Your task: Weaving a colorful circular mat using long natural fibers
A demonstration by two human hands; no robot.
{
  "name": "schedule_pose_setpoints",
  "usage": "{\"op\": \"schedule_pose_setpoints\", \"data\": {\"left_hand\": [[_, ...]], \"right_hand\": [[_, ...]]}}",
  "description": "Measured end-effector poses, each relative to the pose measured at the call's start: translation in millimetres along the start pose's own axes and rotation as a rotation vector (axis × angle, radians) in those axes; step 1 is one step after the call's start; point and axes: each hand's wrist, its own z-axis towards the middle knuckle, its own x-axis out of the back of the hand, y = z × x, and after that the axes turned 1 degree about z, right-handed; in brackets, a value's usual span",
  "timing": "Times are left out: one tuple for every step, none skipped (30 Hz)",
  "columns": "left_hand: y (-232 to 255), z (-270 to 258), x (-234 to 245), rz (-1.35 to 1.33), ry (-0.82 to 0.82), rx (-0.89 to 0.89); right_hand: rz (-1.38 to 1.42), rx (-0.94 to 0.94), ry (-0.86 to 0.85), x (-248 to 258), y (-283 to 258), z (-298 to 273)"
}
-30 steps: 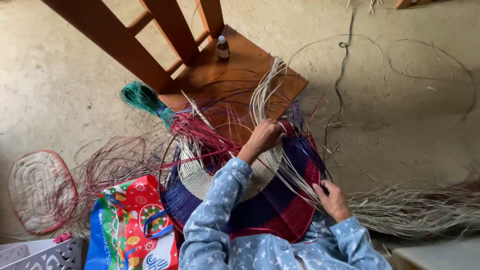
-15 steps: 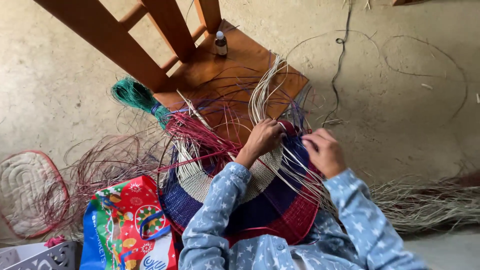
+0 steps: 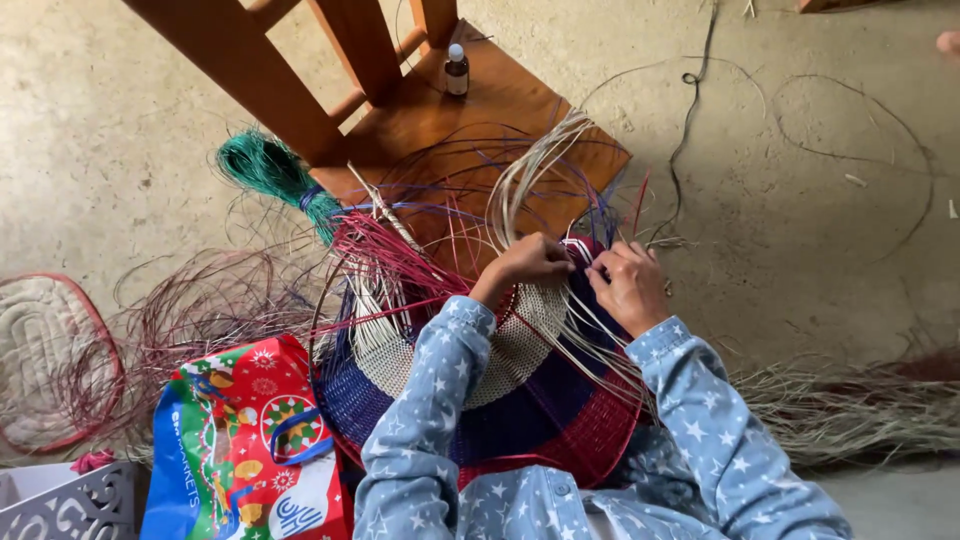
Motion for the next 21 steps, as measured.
{"op": "schedule_pose_setpoints", "data": {"left_hand": [[-5.9, 0.7, -2.7, 0.0, 0.005, 0.001], [-11.4, 1.9, -6.7, -0.079, -0.032, 0.0], [-17.3, 3.7, -10.9, -0.158, -0.069, -0.001], [-9.2, -0.7, -7.1, -0.163, -0.072, -0.001], [-1.2, -4.8, -3.3, -0.226, -0.074, -0.023], [6.8, -10.1, -0.1, -0.29, -0.076, -0.042], [0.5, -5.2, -11.3, -0.296, -0.079, -0.04], [-6.5, 0.6, -19.4, -0.257, -0.018, -0.063], [-13.1, 6.1, -27.4, -0.218, 0.043, -0.086], [-19.0, 9.4, -30.1, -0.219, 0.046, -0.088], [-24.5, 12.8, -32.7, -0.245, 0.065, -0.081], [-30.1, 14.9, -37.1, -0.272, 0.082, -0.072], [-22.5, 10.0, -31.9, -0.275, 0.083, -0.073], [-15.6, 5.4, -25.3, -0.261, 0.09, -0.029], [-8.7, 0.7, -18.7, -0.246, 0.097, 0.016], [-6.7, 2.6, -18.0, -0.247, 0.104, 0.015], [-5.1, 4.3, -17.3, -0.247, 0.053, 0.073], [-3.4, 3.3, -20.6, -0.252, -0.005, 0.132], [-3.8, 2.8, -24.1, -0.257, -0.004, 0.133], [-3.8, 4.5, -26.4, -0.307, -0.009, 0.089], [-3.4, 6.5, -28.7, -0.356, -0.014, 0.044]], "right_hand": [[0.0, 0.005, 0.0, -1.4, -1.2, -0.7], [0.014, -0.016, -0.041, -2.4, -1.8, -2.6], [0.029, -0.038, -0.082, -3.7, -2.1, -4.3], [0.027, -0.041, -0.086, -5.6, -0.4, -3.3], [0.038, -0.052, -0.093, -7.8, 1.5, -2.4], [0.05, -0.063, -0.101, -9.8, 3.0, -2.2], [0.049, -0.066, -0.108, -5.6, 2.3, -2.7], [0.044, -0.064, -0.119, -2.0, 1.4, 0.4], [0.04, -0.062, -0.13, 1.9, 0.2, 3.2], [0.037, -0.059, -0.13, 5.9, -3.1, 4.3], [0.05, -0.046, -0.13, 10.1, -6.4, 5.4], [0.062, -0.036, -0.132, 14.3, -10.2, 4.6], [0.06, -0.036, -0.134, 11.0, -8.6, 2.1], [0.059, -0.051, -0.133, 7.3, -7.1, 0.8], [0.057, -0.067, -0.132, 3.6, -5.8, -0.4], [0.056, -0.06, -0.132, 8.1, -6.9, -1.9], [0.057, -0.027, -0.104, 12.3, -8.2, -3.4], [0.059, 0.0, -0.08, 16.6, -10.5, -9.5], [0.057, 0.002, -0.086, 9.9, -11.1, -20.0], [0.068, 0.089, -0.137, 3.4, -10.3, -29.0], [0.079, 0.176, -0.188, -2.6, -9.1, -37.9]]}}
